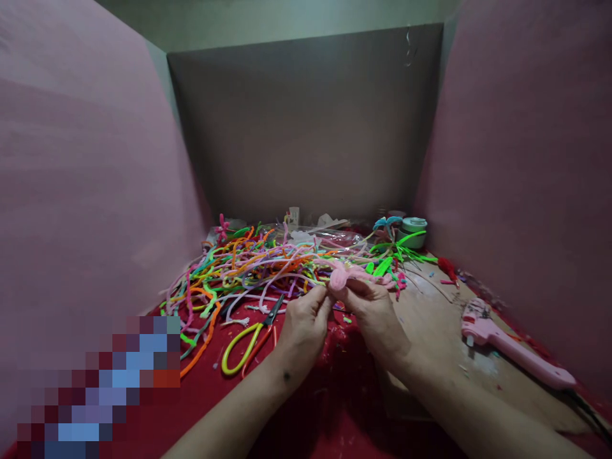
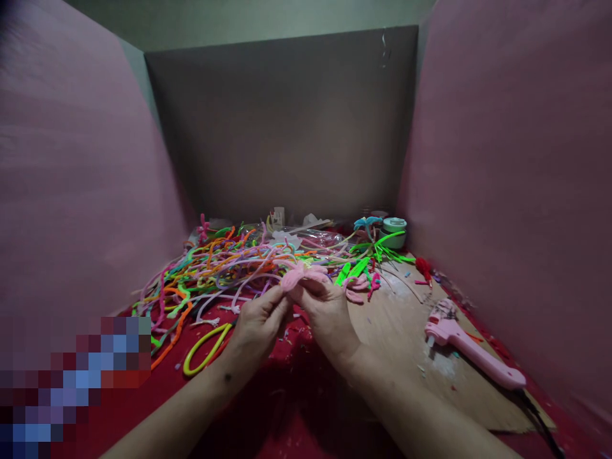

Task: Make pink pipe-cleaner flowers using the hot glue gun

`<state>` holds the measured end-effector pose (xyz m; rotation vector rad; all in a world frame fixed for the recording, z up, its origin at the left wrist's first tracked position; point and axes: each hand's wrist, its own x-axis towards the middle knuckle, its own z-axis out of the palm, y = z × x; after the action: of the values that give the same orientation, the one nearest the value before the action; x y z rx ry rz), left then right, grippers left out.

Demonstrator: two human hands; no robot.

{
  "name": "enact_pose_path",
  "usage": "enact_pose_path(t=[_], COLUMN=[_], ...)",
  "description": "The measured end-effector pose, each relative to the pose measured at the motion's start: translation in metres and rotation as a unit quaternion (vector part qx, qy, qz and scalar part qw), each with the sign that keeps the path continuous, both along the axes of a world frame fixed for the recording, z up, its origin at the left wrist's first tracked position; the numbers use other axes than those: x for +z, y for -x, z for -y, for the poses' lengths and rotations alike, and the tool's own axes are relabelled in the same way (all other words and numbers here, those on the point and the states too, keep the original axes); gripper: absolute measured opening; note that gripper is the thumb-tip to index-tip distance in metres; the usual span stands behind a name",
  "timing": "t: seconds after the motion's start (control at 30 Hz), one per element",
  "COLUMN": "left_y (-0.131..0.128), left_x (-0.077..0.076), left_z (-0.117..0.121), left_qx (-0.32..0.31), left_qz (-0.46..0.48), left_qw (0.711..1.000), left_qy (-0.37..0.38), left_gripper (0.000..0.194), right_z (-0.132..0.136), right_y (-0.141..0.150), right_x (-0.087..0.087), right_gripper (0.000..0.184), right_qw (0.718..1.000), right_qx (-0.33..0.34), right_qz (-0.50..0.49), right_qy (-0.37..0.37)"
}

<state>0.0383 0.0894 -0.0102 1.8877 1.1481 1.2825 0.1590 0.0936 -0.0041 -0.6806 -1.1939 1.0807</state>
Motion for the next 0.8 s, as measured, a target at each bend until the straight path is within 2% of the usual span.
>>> enact_pose_path(t=[0.1, 0.2, 0.4, 0.53, 0.63, 0.7, 0.73, 0.8], left_y=[-0.001, 0.001, 0.007, 0.013, 0.016, 0.017, 0.017, 0.015], left_x=[0.006, 0.011, 0.012, 0.012, 0.015, 0.017, 0.017, 0.015], left_z=[-0.001, -0.001, -0.002, -0.002, -0.001, 0.000, 0.000, 0.000], left_qx=[-0.047, -0.092, -0.177, -0.233, -0.270, -0.275, -0.263, -0.189], left_qz=[0.113, 0.196, 0.291, 0.324, 0.328, 0.295, 0.259, 0.146], left_qw=[0.983, 0.950, 0.896, 0.845, 0.812, 0.824, 0.846, 0.922], left_qy=[0.136, 0.224, 0.286, 0.355, 0.400, 0.399, 0.385, 0.303], left_gripper=[0.031, 0.036, 0.029, 0.020, 0.015, 0.016, 0.019, 0.026], right_z=[-0.003, -0.007, -0.011, -0.012, -0.015, -0.016, -0.016, -0.015], right_y=[-0.001, -0.003, -0.005, -0.007, -0.007, -0.006, -0.004, -0.001], right_x=[-0.003, -0.004, -0.004, -0.004, -0.008, -0.011, -0.013, -0.014], right_gripper=[0.019, 0.020, 0.016, 0.014, 0.011, 0.009, 0.007, 0.004], right_qw=[0.999, 0.997, 0.990, 0.987, 0.978, 0.976, 0.977, 0.984], right_qx=[0.035, 0.075, 0.132, 0.154, 0.203, 0.213, 0.204, 0.160], right_qz=[0.011, 0.017, -0.001, -0.017, -0.031, -0.041, -0.051, -0.073], right_qy=[0.018, 0.027, 0.041, 0.048, 0.034, 0.033, 0.033, 0.024])
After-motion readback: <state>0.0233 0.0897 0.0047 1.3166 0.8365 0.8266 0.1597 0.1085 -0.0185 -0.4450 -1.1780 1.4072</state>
